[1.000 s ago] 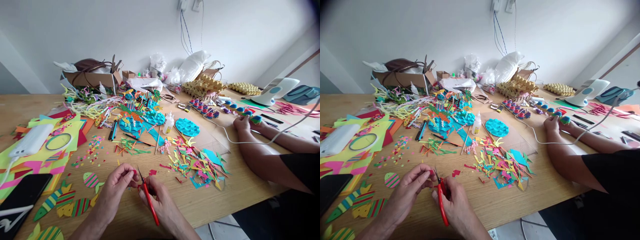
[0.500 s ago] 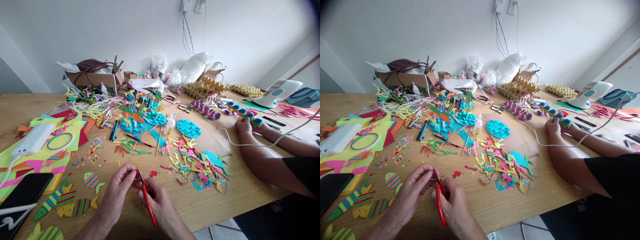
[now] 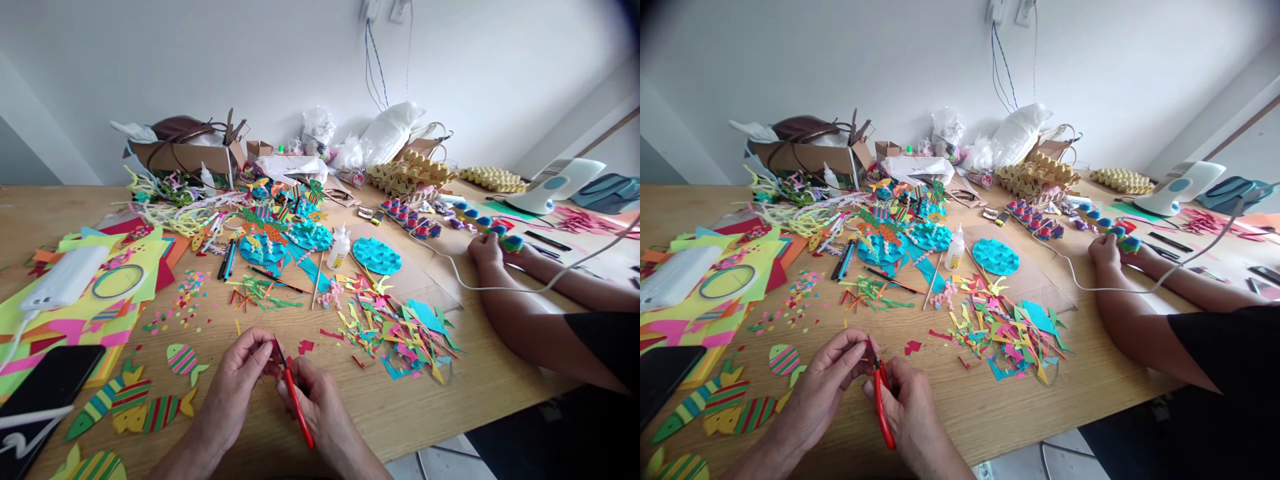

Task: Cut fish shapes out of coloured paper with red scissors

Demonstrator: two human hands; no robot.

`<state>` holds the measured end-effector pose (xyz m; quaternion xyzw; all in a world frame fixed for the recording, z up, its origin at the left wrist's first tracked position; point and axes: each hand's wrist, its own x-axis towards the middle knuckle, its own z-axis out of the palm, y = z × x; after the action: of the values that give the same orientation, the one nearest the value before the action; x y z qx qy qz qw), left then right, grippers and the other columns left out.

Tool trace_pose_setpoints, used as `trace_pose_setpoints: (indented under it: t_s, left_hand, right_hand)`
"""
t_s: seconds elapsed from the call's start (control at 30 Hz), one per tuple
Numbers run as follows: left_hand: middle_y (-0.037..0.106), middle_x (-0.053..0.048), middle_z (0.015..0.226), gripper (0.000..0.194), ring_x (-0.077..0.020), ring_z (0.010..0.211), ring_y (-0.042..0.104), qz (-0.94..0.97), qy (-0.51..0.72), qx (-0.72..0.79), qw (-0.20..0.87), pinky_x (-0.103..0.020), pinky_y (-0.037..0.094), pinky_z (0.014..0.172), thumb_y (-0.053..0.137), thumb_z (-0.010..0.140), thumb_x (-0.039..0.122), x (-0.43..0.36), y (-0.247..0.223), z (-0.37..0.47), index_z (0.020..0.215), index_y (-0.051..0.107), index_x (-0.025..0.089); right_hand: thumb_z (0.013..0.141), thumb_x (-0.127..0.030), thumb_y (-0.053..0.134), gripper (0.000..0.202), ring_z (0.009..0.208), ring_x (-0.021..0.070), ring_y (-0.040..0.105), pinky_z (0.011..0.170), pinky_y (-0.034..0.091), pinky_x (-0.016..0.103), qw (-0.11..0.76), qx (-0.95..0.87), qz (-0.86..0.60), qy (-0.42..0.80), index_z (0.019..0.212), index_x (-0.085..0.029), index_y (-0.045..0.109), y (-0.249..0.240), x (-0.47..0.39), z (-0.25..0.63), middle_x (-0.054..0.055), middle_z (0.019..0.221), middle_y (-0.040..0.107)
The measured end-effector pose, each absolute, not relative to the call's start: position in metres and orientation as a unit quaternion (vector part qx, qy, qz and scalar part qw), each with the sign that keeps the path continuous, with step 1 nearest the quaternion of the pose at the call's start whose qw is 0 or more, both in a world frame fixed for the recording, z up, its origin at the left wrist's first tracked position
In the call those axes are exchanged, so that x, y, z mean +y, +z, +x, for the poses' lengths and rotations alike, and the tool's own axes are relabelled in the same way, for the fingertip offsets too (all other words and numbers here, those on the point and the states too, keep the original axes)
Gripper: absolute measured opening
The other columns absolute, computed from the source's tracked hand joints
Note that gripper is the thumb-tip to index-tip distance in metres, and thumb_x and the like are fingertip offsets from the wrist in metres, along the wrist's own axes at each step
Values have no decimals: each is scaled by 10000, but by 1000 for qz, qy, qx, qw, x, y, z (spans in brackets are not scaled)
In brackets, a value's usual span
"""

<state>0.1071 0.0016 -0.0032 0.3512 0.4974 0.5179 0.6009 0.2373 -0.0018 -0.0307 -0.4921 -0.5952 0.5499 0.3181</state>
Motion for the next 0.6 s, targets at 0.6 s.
trace_pose_setpoints:
  t_s: [0.6]
  left_hand:
    - [592, 5, 682, 148, -150, 667, 562, 357, 517, 503, 594, -263, 483, 630, 564, 781, 310, 1, -5, 102, 710, 585, 182]
  right_hand:
    - [747, -505, 511, 379, 433, 77, 337, 405, 257, 195, 316, -576, -475, 585, 576, -203, 359, -32, -4, 240, -56, 488, 369]
